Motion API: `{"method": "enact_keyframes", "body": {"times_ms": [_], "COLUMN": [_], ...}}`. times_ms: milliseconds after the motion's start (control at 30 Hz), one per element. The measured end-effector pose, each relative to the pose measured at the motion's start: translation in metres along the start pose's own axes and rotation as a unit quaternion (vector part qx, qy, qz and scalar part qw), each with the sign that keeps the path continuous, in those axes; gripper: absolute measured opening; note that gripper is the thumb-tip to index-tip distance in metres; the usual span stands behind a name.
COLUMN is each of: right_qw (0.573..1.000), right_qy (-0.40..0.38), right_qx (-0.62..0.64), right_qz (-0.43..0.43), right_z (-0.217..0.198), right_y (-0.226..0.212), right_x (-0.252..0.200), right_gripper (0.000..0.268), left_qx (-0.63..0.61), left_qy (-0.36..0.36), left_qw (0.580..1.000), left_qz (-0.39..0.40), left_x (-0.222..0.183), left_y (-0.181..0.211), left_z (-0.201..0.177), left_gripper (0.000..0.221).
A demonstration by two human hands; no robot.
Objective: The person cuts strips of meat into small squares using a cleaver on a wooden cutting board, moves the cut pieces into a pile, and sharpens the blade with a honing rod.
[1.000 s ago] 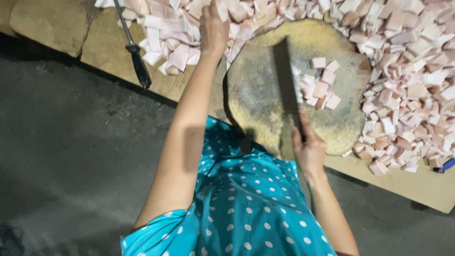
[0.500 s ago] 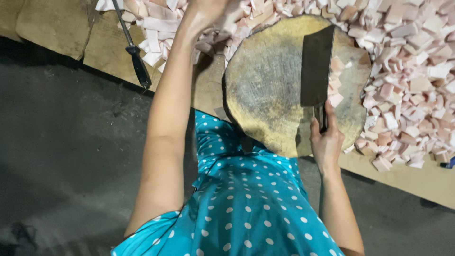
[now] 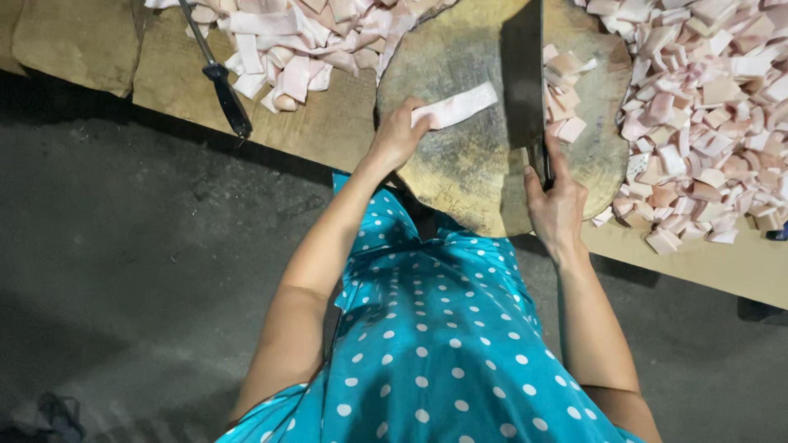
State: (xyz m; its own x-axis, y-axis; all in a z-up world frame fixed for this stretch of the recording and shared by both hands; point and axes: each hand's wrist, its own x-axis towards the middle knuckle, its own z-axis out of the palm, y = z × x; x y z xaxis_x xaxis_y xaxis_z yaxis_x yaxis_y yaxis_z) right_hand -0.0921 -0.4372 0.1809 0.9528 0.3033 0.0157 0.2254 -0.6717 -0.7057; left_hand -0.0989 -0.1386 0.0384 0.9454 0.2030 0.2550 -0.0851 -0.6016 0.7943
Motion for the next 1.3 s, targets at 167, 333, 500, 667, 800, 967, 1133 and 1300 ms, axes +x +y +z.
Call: {"method": "enact_keyframes", "body": {"times_ms": [167, 333, 500, 667, 800, 967, 1133, 1300], "right_qw": [0.979, 0.957, 0.985, 0.998, 0.987, 0.990, 0.998, 0.987], "right_qy": [0.104, 0.147, -0.043, 0.008, 0.109, -0.030, -0.021, 0.110], "right_qx": [-0.026, -0.013, -0.123, -0.013, 0.032, -0.085, -0.020, 0.002], "right_qz": [-0.174, -0.251, -0.109, -0.065, -0.111, -0.110, -0.060, -0.121], "right_z": [-0.019, 0.003, 0.036, -0.010, -0.020, 0.040, 0.006, -0.020], "right_y": [-0.021, -0.026, -0.019, -0.039, -0.045, -0.025, -0.015, -0.030], "right_x": [-0.006, 0.002, 0.012, 0.004, -0.002, 0.000, -0.009, -0.014], "right_gripper": [0.055, 0.054, 0.065, 0.055, 0.053, 0.059, 0.055, 0.055], "left_qx": [0.008, 0.012, 0.026, 0.044, -0.014, 0.018, 0.038, -0.027], "left_qy": [-0.011, 0.023, 0.022, -0.002, 0.019, 0.021, 0.018, 0.040], "left_qw": [0.985, 0.995, 0.993, 0.992, 0.996, 0.992, 0.993, 0.996], "left_qz": [-0.174, -0.098, -0.109, -0.115, -0.091, -0.120, -0.109, -0.075], "left_x": [-0.005, -0.001, 0.000, -0.002, -0.001, 0.001, -0.004, 0.004], "left_y": [0.016, 0.025, 0.023, 0.025, 0.035, 0.027, 0.016, 0.032], "left_z": [-0.016, -0.022, -0.025, -0.018, -0.005, 0.002, 0.010, 0.029], "left_gripper": [0.030, 0.025, 0.021, 0.021, 0.021, 0.021, 0.022, 0.019]}}
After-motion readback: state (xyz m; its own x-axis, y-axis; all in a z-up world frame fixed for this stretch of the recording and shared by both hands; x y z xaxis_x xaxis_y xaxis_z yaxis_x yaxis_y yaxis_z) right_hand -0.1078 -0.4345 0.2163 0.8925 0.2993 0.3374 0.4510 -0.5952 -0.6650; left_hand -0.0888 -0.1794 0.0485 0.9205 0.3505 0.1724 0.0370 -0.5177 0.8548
